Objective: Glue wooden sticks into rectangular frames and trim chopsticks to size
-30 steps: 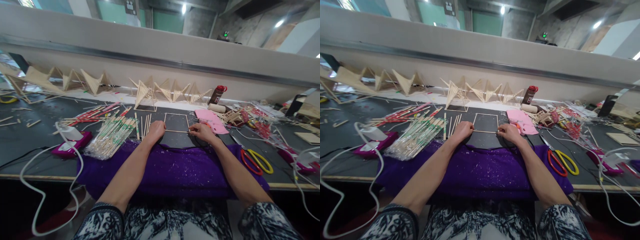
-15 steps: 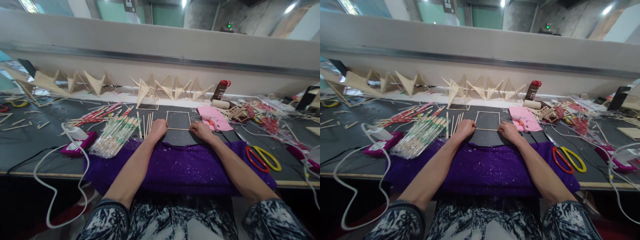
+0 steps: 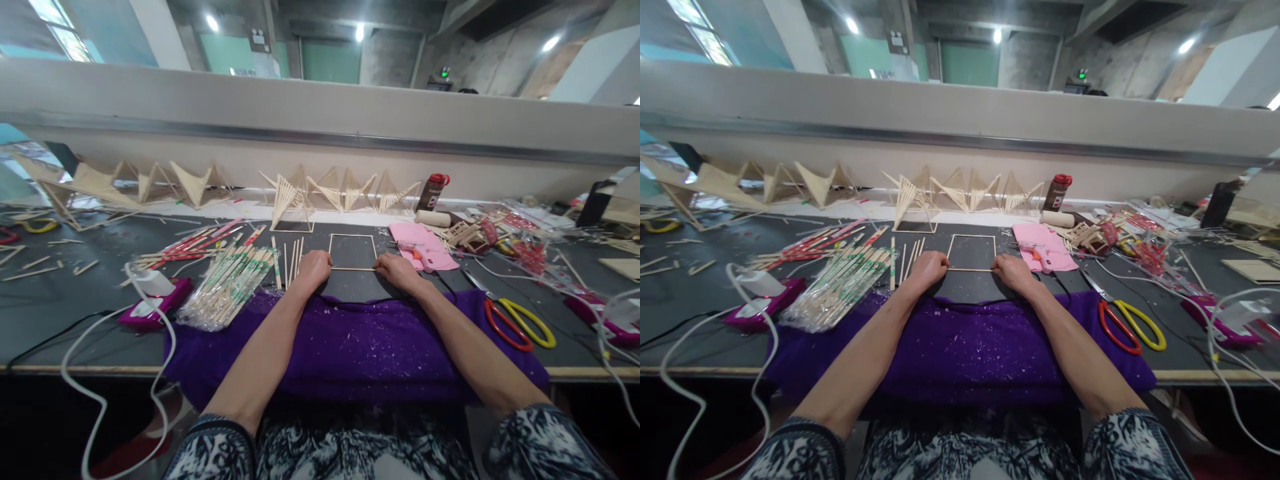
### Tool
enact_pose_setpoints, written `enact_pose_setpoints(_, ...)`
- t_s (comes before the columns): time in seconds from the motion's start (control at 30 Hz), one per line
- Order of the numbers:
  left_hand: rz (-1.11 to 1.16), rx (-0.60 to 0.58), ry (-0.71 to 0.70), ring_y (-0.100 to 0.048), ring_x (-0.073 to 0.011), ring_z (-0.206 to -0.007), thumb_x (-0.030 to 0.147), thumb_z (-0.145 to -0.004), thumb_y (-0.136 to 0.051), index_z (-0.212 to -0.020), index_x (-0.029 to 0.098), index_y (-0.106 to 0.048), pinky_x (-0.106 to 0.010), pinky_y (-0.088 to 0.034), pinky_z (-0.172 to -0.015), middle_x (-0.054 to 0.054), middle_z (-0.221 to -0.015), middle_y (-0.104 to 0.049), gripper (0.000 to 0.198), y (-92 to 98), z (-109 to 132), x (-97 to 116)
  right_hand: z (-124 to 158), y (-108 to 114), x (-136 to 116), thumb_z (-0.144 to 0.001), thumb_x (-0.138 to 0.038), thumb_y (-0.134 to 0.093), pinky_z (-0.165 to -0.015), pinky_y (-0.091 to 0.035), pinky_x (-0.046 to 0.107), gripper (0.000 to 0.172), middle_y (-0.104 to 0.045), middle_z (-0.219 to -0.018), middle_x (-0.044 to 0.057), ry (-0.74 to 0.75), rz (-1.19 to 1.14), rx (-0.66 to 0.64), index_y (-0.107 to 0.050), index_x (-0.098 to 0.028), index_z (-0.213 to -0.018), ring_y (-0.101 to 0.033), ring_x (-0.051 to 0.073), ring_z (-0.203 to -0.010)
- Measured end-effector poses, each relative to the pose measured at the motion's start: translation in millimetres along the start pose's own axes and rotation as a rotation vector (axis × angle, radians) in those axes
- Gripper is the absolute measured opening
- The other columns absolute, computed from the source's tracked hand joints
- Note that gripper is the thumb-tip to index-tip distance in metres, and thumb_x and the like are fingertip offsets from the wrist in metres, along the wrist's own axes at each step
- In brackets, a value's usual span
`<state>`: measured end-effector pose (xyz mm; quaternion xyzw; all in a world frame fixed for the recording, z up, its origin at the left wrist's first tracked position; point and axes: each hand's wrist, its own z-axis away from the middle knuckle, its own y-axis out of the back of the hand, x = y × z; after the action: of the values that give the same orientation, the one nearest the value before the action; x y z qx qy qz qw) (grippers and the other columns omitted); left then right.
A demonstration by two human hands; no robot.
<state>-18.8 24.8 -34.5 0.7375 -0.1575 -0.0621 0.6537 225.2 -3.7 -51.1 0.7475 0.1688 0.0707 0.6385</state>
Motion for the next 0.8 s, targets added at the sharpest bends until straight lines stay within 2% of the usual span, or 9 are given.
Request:
enact_pose_setpoints(0.27, 0.101, 0.008, 0.004, -0.062, -0.0199, -0.087, 0.020, -0.070, -0.051, -0.087, 0.022, -0.072, -0.027, -0.046, -0.077, -0.005, -0.089, -0.070, 0.027, 0.6, -2.1, -9.1, 3.7, -3.3, 17.9, -0.085, -0.030, -0.049, -0.067, -0.037, 0.021, 0.020, -0.064, -0.090, 0.004, 0.023, -0.105, 0.070, -0.063, -0.019, -0.094, -0.057, 0.013, -0.080)
enact_pose_setpoints(0.47, 0.210, 0.071, 0.114, -0.061, -0.0160, -0.089, 0.025, -0.073, -0.051, -0.093, 0.023, -0.070, -0.023, -0.044, -0.077, -0.003, -0.093, -0.070, 0.028, 8.1, -3.9, -18.4, 4.2, -6.1, 15.4, -0.085, -0.033, -0.048, -0.068, -0.038, 0.021, 0.023, -0.062, -0.093, 0.004, 0.070, -0.071, 0.069, -0.065, -0.021, -0.096, -0.056, 0.014, -0.084)
enact_pose_setpoints(0.67, 0.115, -0.065, 0.107, -0.061, -0.0176, -0.088, 0.032, -0.065, -0.062, -0.090, 0.027, -0.070, -0.023, -0.044, -0.073, -0.001, -0.093, -0.070, 0.027, 10.6, 2.5, -12.9, 5.6, -5.2, 9.6, -0.088, -0.029, -0.043, -0.069, -0.037, 0.022, 0.025, -0.061, -0.092, 0.005, 0.093, -0.006, 0.066, -0.065, -0.021, -0.097, -0.055, 0.014, -0.084)
enact_pose_setpoints(0.8, 0.057, -0.046, 0.075, -0.060, -0.0176, -0.091, 0.032, -0.068, -0.059, -0.090, 0.028, -0.070, -0.024, -0.044, -0.076, -0.001, -0.094, -0.069, 0.025, 8.2, 5.0, -6.9, 4.8, -5.6, 8.0, -0.088, -0.028, -0.041, -0.071, -0.037, 0.022, 0.026, -0.060, -0.093, 0.006, 0.110, 0.023, 0.041, -0.065, -0.020, -0.096, -0.055, 0.015, -0.086)
